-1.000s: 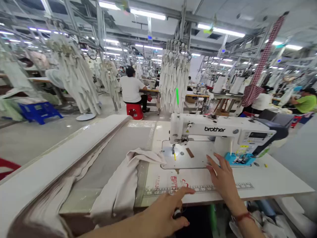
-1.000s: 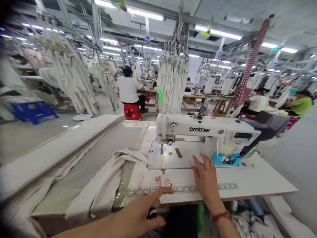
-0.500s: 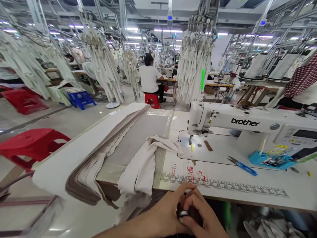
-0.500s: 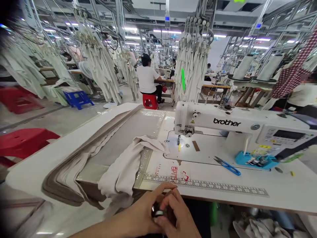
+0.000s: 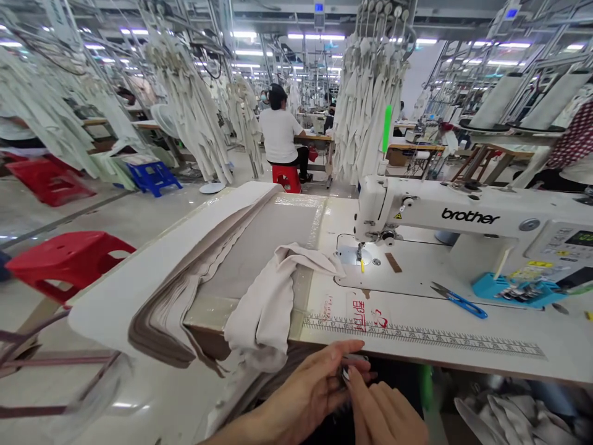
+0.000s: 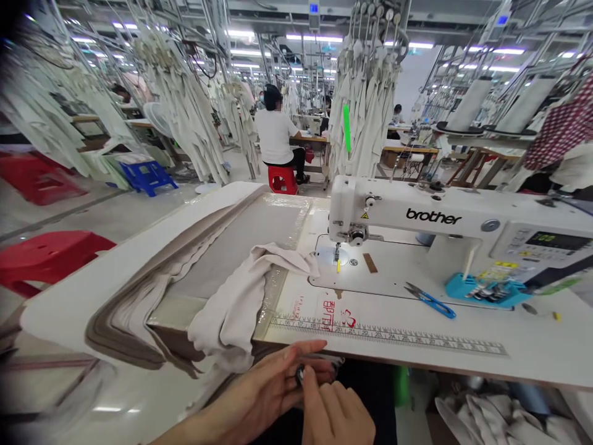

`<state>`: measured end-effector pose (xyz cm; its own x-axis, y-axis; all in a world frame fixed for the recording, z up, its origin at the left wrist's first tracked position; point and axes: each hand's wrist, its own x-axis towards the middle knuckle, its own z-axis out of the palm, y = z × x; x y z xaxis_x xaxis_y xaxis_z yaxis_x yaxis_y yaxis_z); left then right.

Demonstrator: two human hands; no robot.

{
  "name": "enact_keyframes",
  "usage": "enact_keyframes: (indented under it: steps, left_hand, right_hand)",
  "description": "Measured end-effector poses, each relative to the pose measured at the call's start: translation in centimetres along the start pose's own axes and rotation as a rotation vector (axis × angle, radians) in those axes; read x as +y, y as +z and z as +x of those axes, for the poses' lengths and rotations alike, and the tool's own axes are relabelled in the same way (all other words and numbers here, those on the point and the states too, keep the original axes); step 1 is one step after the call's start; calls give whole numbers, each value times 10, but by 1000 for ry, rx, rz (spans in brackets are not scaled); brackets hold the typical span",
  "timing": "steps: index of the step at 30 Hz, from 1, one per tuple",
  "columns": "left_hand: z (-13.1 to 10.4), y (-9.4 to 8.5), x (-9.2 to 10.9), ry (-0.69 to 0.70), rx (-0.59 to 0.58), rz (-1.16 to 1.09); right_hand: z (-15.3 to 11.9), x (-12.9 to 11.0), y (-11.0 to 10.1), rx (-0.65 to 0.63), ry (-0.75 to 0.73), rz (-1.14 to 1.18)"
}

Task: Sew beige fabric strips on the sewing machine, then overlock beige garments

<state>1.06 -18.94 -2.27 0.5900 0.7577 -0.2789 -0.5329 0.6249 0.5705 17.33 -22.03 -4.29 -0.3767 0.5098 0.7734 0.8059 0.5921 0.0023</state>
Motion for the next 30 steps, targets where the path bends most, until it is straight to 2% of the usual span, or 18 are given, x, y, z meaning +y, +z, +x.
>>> enact_keyframes:
  steps: [2, 6, 8, 10, 13, 16, 18, 23, 27, 30]
  left_hand:
    - [0, 2, 0, 28, 11, -7]
    - [2, 6, -2, 56, 55, -25]
    - [4, 7, -8, 85, 69, -70]
    - [7, 6, -16, 103, 66, -140]
    - [10, 3, -29, 117, 7, -206]
    - [9, 2, -35, 65, -55, -185]
    - [8, 1, -35, 20, -53, -135]
    - [6, 3, -28, 37, 87, -2]
    - [7, 3, -24, 15, 205, -76]
    - [8, 3, -22, -28, 225, -119]
  right_hand:
    - [0, -5, 4, 45, -7, -89]
    - [-3, -5, 4, 8, -2, 3]
    - [-8, -4, 3, -5, 75, 64]
    - [-13, -5, 3, 18, 215, 114]
    - [-20, -10, 5, 62, 376, 229]
    - [-23, -14, 9, 114, 440, 283]
    - [-23, -13, 10, 131, 441, 309]
    - [-17, -5, 3, 116, 491, 493]
    - [-12, 2, -9, 92, 506, 525]
    - [-8, 7, -16, 80, 540, 589]
